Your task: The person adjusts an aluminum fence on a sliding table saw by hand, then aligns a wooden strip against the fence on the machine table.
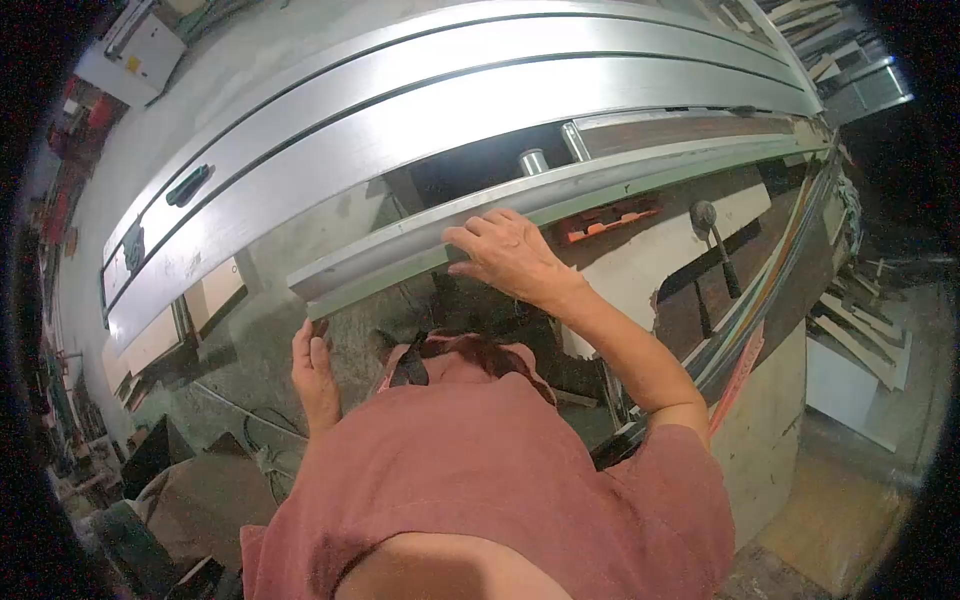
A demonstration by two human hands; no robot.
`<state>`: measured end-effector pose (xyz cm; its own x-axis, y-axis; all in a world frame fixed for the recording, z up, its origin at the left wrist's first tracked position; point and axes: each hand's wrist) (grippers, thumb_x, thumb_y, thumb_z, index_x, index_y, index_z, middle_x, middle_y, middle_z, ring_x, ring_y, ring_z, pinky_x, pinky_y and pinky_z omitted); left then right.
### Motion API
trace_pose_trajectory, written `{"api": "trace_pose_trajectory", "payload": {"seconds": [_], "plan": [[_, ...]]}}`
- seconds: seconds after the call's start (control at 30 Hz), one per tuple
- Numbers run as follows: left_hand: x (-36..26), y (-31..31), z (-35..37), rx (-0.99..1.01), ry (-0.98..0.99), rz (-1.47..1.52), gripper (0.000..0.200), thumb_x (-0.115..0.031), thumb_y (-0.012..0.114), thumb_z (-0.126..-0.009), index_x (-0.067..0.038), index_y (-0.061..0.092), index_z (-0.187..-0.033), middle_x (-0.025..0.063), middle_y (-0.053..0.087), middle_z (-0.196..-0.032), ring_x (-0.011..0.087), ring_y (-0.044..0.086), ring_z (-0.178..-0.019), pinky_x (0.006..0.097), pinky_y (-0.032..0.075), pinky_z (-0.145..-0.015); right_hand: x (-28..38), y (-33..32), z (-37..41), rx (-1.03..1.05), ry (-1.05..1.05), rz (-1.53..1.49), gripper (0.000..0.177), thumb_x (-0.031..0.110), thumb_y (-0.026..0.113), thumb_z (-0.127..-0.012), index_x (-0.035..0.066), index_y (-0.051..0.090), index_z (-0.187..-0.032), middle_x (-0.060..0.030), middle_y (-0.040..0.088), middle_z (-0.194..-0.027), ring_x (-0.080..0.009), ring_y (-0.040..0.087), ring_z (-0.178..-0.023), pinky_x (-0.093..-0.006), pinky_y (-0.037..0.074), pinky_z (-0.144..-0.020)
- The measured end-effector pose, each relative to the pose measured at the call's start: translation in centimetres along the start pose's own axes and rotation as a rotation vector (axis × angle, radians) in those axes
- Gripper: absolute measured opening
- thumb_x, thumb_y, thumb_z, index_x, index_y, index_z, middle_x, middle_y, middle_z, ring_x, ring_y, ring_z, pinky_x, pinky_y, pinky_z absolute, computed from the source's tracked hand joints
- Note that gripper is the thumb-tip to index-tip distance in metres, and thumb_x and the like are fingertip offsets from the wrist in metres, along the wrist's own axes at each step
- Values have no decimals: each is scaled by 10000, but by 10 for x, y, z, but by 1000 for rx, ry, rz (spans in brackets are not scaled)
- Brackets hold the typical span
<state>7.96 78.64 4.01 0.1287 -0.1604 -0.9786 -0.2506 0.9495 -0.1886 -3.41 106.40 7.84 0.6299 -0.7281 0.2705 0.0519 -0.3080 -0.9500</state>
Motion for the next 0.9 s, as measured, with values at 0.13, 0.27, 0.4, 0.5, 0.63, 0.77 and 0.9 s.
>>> {"api": "trace_pose_trajectory", "payload": {"seconds": [0.13, 0.27, 0.4, 0.5, 0.63, 0.77, 0.9], "plan": [[-2, 13, 0, 68, 8, -37, 522, -373, 502, -892, 13, 433, -1238, 115, 471, -1183, 228, 449, -1127, 333, 332, -958, 0, -1, 7, -18, 24, -13, 421, 241, 686, -714, 110, 518, -1077, -48, 592, -918, -223, 559, -878, -347, 413, -852], [-5, 34, -4, 184, 96, -32, 501, -335, 517, -889, 20, 434, -1232, 126, 456, -1185, 232, 444, -1118, 330, 339, -950, -3, 1, 17, -63, 39, 37, 507, 250, 689, -717, 125, 480, -1161, -48, 556, -1026, -214, 525, -988, -398, 357, -949], [-1, 65, -12, 287, 184, -67, 481, -284, 527, -882, 40, 433, -1224, 155, 451, -1196, 253, 441, -1120, 323, 341, -946, -5, -4, 23, -125, 82, 56, 554, 266, 688, -722, 141, 451, -1207, -47, 519, -1101, -215, 486, -1062, -453, 306, -999], [-13, 93, -15, 390, 245, -130, 486, -290, 513, -886, 47, 425, -1226, 176, 443, -1206, 276, 437, -1125, 324, 335, -954, -13, -4, 29, -159, 115, 72, 525, 261, 697, -714, 142, 470, -1172, -73, 542, -1083, -242, 493, -1071, -466, 292, -993], [-19, 132, -23, 501, 384, -195, 509, -309, 470, -904, 67, 392, -1238, 212, 425, -1205, 323, 425, -1125, 345, 324, -962, -23, -8, 37, -180, 154, 92, 507, 272, 691, -721, 144, 479, -1165, -70, 540, -1094, -240, 493, -1077, -471, 281, -999], [-36, 162, -31, 598, 411, -223, 547, -369, 423, -914, 73, 381, -1234, 224, 426, -1162, 346, 428, -1096, 360, 337, -935, -38, -10, 47, -147, 238, 163, 477, 290, 651, -759, 147, 480, -1180, -64, 533, -1110, -234, 493, -1080, -475, 280, -1004], [-49, 172, -39, 712, 382, -245, 572, -414, 391, -916, 82, 398, -1201, 231, 440, -1102, 362, 439, -1051, 378, 351, -906, -49, -21, 57, -198, 338, 171, 457, 304, 622, -785, 156, 481, -1194, -64, 524, -1146, -226, 490, -1092, -478, 280, -1009]]}}
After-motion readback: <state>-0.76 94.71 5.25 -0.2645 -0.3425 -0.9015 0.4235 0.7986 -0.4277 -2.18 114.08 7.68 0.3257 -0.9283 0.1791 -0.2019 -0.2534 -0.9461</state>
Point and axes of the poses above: each hand's wrist, its own z-axis away from the middle knuckle, its own y-axis out of the palm, x = y × z
